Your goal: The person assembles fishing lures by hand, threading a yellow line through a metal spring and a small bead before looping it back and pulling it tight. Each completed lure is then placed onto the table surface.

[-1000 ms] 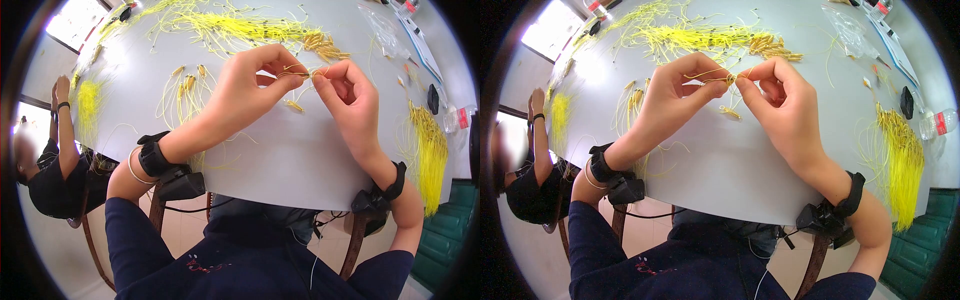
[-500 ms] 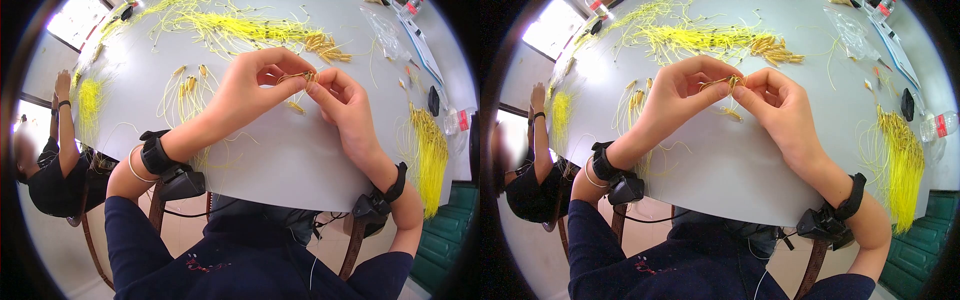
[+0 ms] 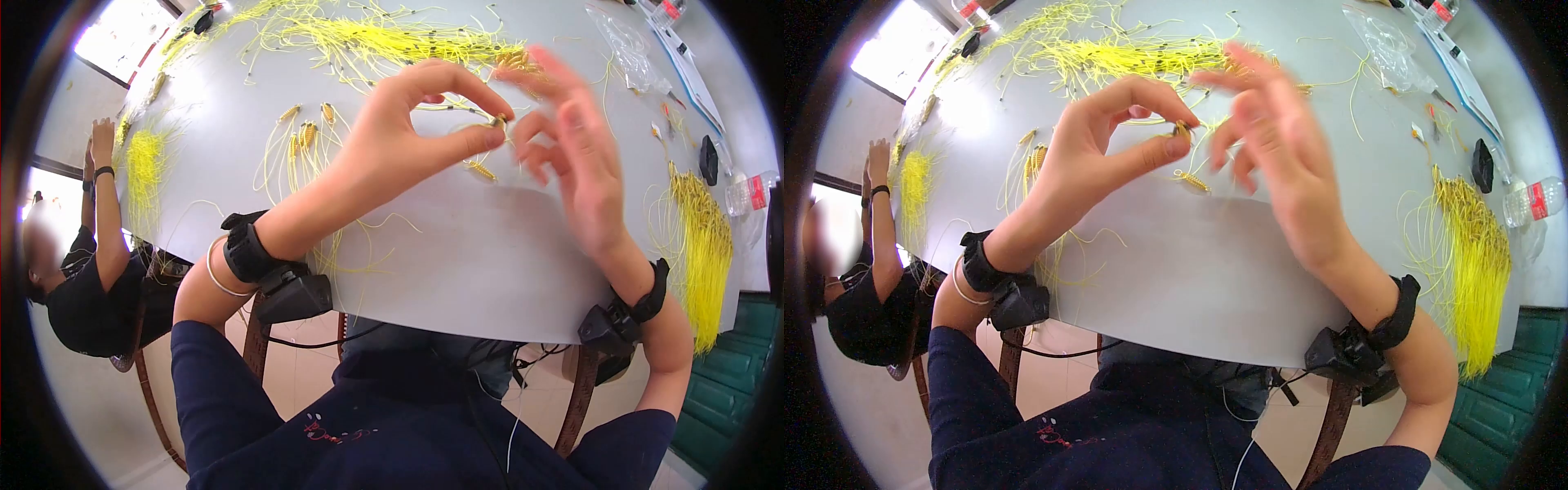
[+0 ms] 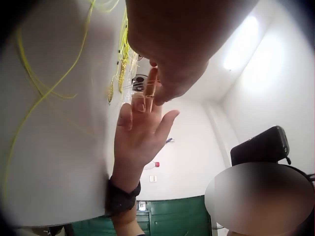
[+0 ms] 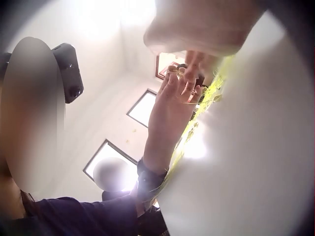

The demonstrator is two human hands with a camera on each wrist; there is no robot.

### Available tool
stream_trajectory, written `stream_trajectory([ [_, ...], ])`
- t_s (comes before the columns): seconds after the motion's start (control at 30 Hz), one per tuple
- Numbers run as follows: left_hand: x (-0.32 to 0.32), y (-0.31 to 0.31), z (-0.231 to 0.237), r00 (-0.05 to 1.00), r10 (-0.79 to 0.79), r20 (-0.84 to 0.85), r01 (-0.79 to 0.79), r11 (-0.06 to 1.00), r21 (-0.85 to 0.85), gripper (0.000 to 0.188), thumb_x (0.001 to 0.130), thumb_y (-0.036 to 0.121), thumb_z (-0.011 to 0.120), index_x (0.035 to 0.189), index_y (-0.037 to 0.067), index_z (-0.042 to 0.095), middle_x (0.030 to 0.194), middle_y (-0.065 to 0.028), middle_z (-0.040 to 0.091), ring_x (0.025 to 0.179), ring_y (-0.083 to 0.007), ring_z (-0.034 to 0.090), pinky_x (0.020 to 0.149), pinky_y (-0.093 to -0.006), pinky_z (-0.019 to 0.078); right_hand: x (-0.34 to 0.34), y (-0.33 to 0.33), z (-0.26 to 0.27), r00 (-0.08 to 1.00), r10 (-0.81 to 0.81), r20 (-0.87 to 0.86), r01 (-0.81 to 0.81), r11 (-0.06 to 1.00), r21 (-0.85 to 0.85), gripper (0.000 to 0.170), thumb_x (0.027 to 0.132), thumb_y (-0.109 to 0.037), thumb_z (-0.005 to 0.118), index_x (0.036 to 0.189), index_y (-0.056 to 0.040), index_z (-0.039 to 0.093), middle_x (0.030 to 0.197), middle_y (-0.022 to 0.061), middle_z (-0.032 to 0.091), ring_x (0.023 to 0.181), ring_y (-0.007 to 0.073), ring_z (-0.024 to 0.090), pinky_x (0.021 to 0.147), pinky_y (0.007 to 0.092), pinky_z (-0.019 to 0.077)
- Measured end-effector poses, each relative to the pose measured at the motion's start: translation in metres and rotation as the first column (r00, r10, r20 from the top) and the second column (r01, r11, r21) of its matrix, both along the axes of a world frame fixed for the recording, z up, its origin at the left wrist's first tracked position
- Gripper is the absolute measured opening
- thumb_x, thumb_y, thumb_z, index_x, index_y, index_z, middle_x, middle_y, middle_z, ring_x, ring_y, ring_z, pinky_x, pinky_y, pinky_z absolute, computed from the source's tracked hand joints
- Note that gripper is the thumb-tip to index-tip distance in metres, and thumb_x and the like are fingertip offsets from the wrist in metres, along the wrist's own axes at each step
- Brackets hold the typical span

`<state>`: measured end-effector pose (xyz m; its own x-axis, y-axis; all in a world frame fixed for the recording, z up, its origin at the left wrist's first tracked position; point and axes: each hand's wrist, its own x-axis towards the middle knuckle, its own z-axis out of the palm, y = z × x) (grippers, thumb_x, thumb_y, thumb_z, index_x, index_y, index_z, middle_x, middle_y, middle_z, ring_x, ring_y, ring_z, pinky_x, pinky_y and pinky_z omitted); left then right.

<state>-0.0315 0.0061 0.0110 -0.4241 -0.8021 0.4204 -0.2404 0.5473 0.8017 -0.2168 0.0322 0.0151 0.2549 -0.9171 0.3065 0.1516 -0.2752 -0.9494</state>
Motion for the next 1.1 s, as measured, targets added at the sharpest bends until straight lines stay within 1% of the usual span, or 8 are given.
stream_trajectory([
  [0.17,-0.001,0.002,-0.001,0.998,0.000,-0.059,-0.012,0.980,-0.197,0.015,0.069,0.014,0.071,0.083,0.011,0.066,0.096,-0.0023,0.061,0.100,-0.0169,0.051,0.090,-0.0339,0.0367,0.002,0.003,-0.006,0.938,0.336,0.080,-0.345,0.913,0.217,0.054,0.090,-0.032,0.050,0.132,-0.0026,0.032,0.093,0.0067,0.056,0.063,0.0054,0.047,0.049,0.0177,0.0329],
  [0.33,-0.002,0.002,0.003,0.889,-0.378,-0.260,0.399,0.916,0.034,0.017,0.078,0.013,0.066,0.090,0.008,0.055,0.100,-0.0080,0.054,0.100,-0.0160,0.049,0.089,-0.0313,0.0368,0.001,0.005,0.001,0.844,0.532,0.059,-0.515,0.776,0.364,0.049,0.088,-0.023,0.058,0.127,-0.0034,0.037,0.071,-0.0021,0.053,0.057,0.0034,0.046,0.049,0.0175,0.0325],
  [0.43,0.002,0.005,0.015,0.789,-0.362,-0.497,0.537,0.800,0.269,0.017,0.084,0.019,0.059,0.092,0.008,0.051,0.096,-0.0069,0.054,0.094,-0.0156,0.051,0.085,-0.0301,0.0399,0.002,0.010,-0.002,0.854,0.511,-0.099,-0.477,0.844,0.245,0.020,0.091,-0.021,0.052,0.098,-0.0038,0.059,0.059,-0.0055,0.041,0.053,0.0025,0.036,0.047,0.0192,0.0263],
  [0.63,0.053,-0.020,0.046,0.960,0.013,-0.279,0.027,0.990,0.140,0.030,0.088,0.028,0.054,0.108,0.005,0.054,0.099,-0.0067,0.058,0.089,-0.0115,0.057,0.084,-0.0276,0.0457,0.006,0.021,0.002,0.880,0.374,-0.293,-0.363,0.927,0.093,0.025,0.095,-0.022,0.043,0.087,-0.0040,0.059,0.053,-0.0028,0.035,0.050,0.0053,0.032,0.048,0.0214,0.0276],
  [0.67,0.059,-0.027,0.055,0.898,-0.093,-0.429,0.197,0.959,0.205,0.017,0.086,0.013,0.059,0.100,0.004,0.059,0.089,-0.0073,0.063,0.075,-0.0119,0.061,0.067,-0.0219,0.0508,0.006,0.022,0.001,0.878,0.367,-0.307,-0.360,0.929,0.083,0.026,0.095,-0.022,0.042,0.086,-0.0040,0.058,0.053,-0.0019,0.035,0.050,0.0060,0.032,0.048,0.0217,0.0283],
  [0.7,0.065,-0.022,0.065,0.920,-0.004,-0.393,0.094,0.973,0.210,0.023,0.085,0.013,0.059,0.104,0.001,0.057,0.088,-0.0074,0.063,0.076,-0.0115,0.061,0.068,-0.0203,0.0510,0.006,0.023,0.001,0.877,0.370,-0.307,-0.363,0.928,0.080,0.026,0.095,-0.022,0.042,0.086,-0.0040,0.058,0.053,-0.0019,0.035,0.050,0.0060,0.032,0.048,0.0217,0.0283],
  [0.77,0.096,-0.019,0.070,0.986,0.166,-0.019,-0.165,0.984,0.060,0.034,0.088,0.030,0.055,0.111,0.005,0.056,0.100,-0.0072,0.059,0.093,-0.0126,0.058,0.084,-0.0271,0.0461,0.006,0.023,0.001,0.860,0.386,-0.334,-0.379,0.921,0.087,0.026,0.095,-0.022,0.041,0.085,-0.0049,0.057,0.052,-0.0014,0.035,0.049,0.0070,0.032,0.048,0.0228,0.0298],
  [1.1,0.141,0.043,0.030,0.848,0.420,0.324,-0.475,0.873,0.114,0.020,0.080,0.020,0.065,0.092,0.004,0.063,0.083,-0.0040,0.065,0.078,-0.0080,0.061,0.070,-0.0226,0.0473,0.012,0.031,-0.003,0.667,0.465,-0.581,-0.594,0.803,-0.039,0.010,0.088,-0.015,0.050,0.085,-0.0082,0.057,0.067,0.0074,0.060,0.057,0.0227,0.057,0.054,0.0311,0.0430],
])
